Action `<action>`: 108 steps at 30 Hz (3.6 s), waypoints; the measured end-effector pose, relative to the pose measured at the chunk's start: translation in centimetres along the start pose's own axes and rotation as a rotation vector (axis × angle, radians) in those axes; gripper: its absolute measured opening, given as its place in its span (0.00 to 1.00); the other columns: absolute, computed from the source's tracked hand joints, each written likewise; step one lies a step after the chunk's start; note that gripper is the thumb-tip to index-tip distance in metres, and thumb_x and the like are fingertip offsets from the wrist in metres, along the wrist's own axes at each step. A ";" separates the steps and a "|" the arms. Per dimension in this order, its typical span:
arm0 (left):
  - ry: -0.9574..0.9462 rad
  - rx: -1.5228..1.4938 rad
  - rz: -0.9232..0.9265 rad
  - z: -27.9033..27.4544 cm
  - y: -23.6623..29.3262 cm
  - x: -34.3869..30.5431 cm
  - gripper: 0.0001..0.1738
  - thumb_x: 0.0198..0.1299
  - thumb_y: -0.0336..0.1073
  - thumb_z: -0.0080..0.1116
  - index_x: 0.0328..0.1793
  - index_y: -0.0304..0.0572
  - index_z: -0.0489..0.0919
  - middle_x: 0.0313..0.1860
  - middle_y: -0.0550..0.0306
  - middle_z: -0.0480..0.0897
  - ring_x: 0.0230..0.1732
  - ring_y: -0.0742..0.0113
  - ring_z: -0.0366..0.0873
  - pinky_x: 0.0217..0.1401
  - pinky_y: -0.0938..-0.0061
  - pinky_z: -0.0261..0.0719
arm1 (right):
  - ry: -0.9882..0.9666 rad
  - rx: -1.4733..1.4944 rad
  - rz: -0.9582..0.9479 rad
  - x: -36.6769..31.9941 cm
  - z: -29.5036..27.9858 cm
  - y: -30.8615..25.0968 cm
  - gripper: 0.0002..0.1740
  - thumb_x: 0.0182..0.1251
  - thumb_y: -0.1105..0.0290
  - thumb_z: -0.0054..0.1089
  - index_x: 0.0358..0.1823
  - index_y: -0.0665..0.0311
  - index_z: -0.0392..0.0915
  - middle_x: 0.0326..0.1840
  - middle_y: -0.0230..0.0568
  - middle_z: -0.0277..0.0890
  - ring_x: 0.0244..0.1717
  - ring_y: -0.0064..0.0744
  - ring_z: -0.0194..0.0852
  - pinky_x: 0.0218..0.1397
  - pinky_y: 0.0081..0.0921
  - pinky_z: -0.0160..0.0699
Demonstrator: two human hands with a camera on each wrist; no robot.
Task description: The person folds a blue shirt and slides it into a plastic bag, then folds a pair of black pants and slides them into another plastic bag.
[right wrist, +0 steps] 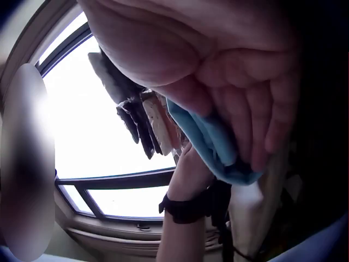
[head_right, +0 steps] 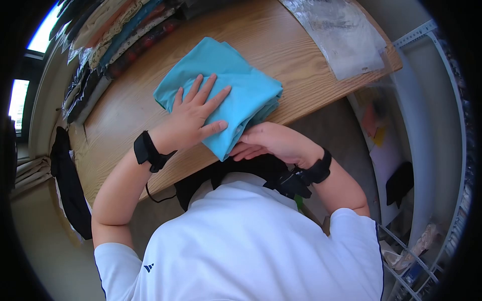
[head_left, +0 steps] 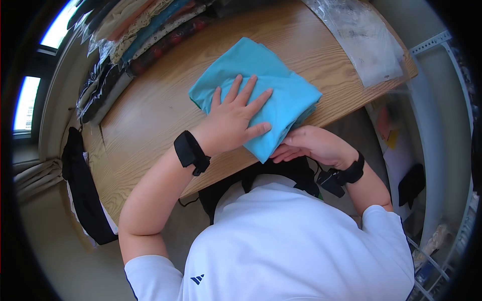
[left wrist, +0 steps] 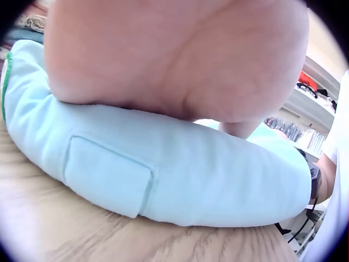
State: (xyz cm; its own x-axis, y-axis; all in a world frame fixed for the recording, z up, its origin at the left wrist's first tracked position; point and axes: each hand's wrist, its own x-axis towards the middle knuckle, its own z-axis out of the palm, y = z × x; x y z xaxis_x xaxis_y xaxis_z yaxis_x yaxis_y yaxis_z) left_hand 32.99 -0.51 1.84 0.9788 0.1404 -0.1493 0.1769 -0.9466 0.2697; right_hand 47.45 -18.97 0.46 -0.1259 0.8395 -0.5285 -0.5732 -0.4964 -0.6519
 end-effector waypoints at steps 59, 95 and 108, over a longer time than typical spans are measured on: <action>0.297 -0.193 0.246 -14.0 1.8 -6.0 0.24 0.49 0.28 0.61 0.56 0.43 0.77 0.32 0.59 0.74 0.36 0.61 0.74 0.41 0.69 0.71 | 0.693 -1.558 -1.076 2.1 3.0 -5.0 0.27 0.49 0.66 0.68 0.54 0.58 0.76 0.59 0.51 0.63 0.59 0.53 0.61 0.59 0.43 0.62; 1.380 -0.634 -0.216 0.3 0.2 -11.6 0.27 0.52 0.16 0.40 0.59 0.42 0.66 0.73 0.44 0.58 0.76 0.50 0.51 0.78 0.53 0.40 | 1.243 -1.581 0.070 0.6 -14.8 -16.5 0.25 0.57 0.56 0.63 0.48 0.70 0.77 0.48 0.58 0.78 0.50 0.53 0.77 0.53 0.39 0.76; 1.439 -0.745 -0.289 0.3 -0.7 -14.2 0.26 0.52 0.16 0.39 0.58 0.42 0.67 0.71 0.45 0.62 0.73 0.53 0.58 0.74 0.61 0.51 | 1.092 -0.532 -0.508 -0.4 -20.5 -17.8 0.07 0.59 0.68 0.64 0.34 0.64 0.79 0.31 0.35 0.80 0.32 0.24 0.76 0.38 0.22 0.73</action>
State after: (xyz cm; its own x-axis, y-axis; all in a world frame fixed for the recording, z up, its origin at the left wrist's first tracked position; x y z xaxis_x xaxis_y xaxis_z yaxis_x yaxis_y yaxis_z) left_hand 18.93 -1.95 3.45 0.1172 0.8170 0.5646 -0.0493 -0.5631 0.8249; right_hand 74.32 -15.02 1.15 0.8661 0.4723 -0.1636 0.0558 -0.4165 -0.9074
